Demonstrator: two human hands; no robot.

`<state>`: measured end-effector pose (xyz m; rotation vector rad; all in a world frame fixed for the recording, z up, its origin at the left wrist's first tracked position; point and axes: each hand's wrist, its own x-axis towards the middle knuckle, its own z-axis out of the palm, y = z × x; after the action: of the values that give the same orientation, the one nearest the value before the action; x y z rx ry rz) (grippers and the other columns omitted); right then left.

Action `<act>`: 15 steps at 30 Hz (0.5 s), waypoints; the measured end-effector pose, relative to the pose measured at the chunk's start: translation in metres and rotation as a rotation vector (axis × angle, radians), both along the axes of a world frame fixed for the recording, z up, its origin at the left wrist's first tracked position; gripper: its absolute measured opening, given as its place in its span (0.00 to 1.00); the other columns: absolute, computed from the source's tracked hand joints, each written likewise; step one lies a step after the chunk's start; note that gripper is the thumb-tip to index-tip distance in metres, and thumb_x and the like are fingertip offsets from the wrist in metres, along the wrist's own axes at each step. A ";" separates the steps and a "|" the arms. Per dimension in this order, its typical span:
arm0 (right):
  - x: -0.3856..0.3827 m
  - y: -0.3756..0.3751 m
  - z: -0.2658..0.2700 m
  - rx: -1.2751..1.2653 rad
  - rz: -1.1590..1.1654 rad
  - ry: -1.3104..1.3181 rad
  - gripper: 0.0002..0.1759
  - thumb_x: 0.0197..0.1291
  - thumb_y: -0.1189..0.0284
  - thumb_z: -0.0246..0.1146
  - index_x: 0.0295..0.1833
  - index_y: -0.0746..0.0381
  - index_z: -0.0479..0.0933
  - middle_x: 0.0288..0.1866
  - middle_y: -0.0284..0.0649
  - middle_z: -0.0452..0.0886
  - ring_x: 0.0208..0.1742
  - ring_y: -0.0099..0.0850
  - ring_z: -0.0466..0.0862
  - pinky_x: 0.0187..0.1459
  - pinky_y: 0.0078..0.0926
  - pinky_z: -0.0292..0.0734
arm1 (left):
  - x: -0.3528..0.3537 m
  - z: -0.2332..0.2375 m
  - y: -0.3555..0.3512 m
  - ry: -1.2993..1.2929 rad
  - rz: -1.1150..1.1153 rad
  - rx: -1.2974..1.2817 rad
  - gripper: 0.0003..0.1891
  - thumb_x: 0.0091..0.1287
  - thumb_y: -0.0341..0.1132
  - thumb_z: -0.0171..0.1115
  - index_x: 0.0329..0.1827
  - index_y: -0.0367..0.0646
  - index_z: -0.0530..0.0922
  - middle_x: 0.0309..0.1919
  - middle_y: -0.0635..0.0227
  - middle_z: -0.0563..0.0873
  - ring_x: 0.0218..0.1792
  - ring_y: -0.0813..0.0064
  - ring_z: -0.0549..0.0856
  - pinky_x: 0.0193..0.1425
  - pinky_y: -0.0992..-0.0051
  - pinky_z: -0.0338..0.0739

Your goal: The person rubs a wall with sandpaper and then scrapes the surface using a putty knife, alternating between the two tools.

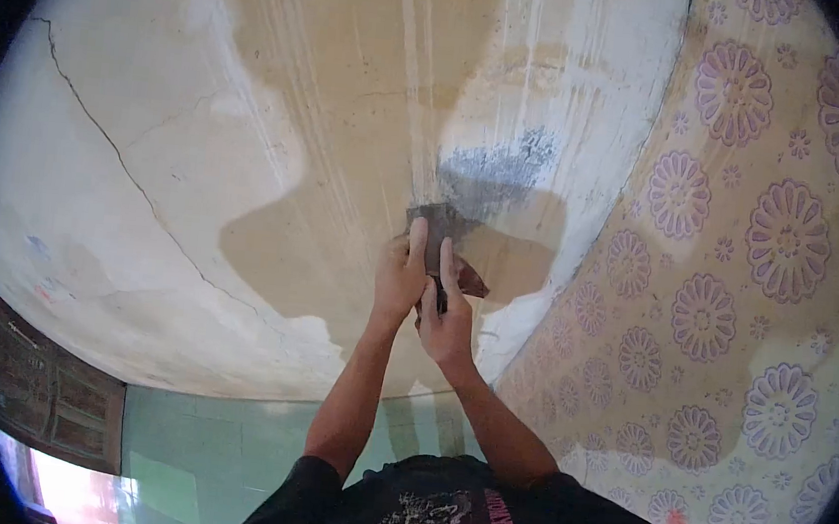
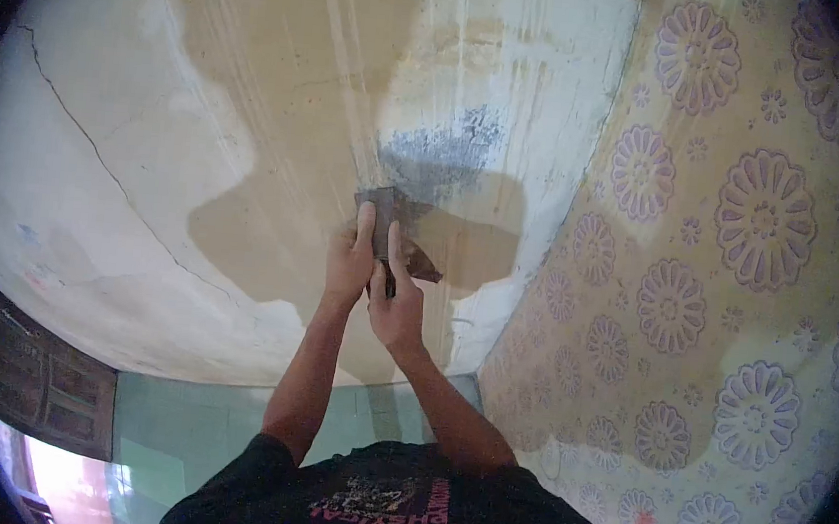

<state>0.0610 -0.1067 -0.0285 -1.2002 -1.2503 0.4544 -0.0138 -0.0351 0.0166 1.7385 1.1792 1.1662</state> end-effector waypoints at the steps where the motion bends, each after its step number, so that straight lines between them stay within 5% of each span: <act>1: 0.002 -0.006 -0.001 -0.089 0.022 0.026 0.32 0.76 0.68 0.52 0.82 0.54 0.53 0.27 0.46 0.76 0.25 0.27 0.76 0.30 0.28 0.73 | 0.001 -0.019 0.000 0.063 0.058 0.121 0.33 0.80 0.55 0.41 0.43 0.29 0.81 0.34 0.41 0.85 0.38 0.42 0.85 0.44 0.57 0.77; 2: 0.004 -0.007 0.000 -0.158 0.042 0.047 0.32 0.75 0.69 0.54 0.81 0.52 0.55 0.32 0.59 0.81 0.29 0.35 0.83 0.36 0.35 0.78 | 0.003 -0.033 0.006 0.121 0.117 0.261 0.33 0.80 0.56 0.40 0.45 0.29 0.81 0.35 0.40 0.85 0.40 0.44 0.85 0.46 0.58 0.77; 3: 0.003 -0.008 -0.016 -0.033 0.071 0.054 0.32 0.77 0.69 0.50 0.82 0.55 0.51 0.41 0.48 0.82 0.32 0.31 0.78 0.34 0.28 0.76 | 0.000 -0.049 0.009 0.047 0.072 -0.012 0.33 0.80 0.56 0.41 0.45 0.29 0.81 0.36 0.41 0.85 0.42 0.48 0.86 0.49 0.59 0.77; 6: -0.002 0.000 -0.020 0.042 -0.023 -0.023 0.33 0.77 0.70 0.50 0.83 0.52 0.51 0.49 0.53 0.83 0.37 0.37 0.79 0.40 0.32 0.77 | 0.003 -0.022 0.003 -0.072 0.009 0.146 0.32 0.80 0.55 0.42 0.45 0.29 0.81 0.35 0.42 0.85 0.41 0.49 0.87 0.47 0.60 0.77; 13: 0.002 -0.027 0.024 -0.065 0.240 0.335 0.34 0.76 0.68 0.54 0.83 0.52 0.51 0.29 0.35 0.73 0.24 0.18 0.70 0.23 0.19 0.69 | -0.007 0.011 -0.012 0.005 -0.039 -0.059 0.31 0.80 0.54 0.46 0.40 0.29 0.81 0.26 0.57 0.84 0.30 0.66 0.82 0.40 0.64 0.77; 15: 0.004 -0.034 -0.014 0.001 0.180 0.271 0.34 0.75 0.68 0.54 0.82 0.55 0.51 0.29 0.35 0.74 0.24 0.19 0.71 0.23 0.20 0.69 | -0.007 -0.005 -0.038 -0.045 -0.068 -0.068 0.30 0.79 0.54 0.47 0.41 0.29 0.81 0.27 0.58 0.84 0.31 0.68 0.82 0.41 0.64 0.77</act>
<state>0.0651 -0.1409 -0.0422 -0.9911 -1.1264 0.7238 -0.0204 -0.0726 0.0113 1.6801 1.1119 1.1064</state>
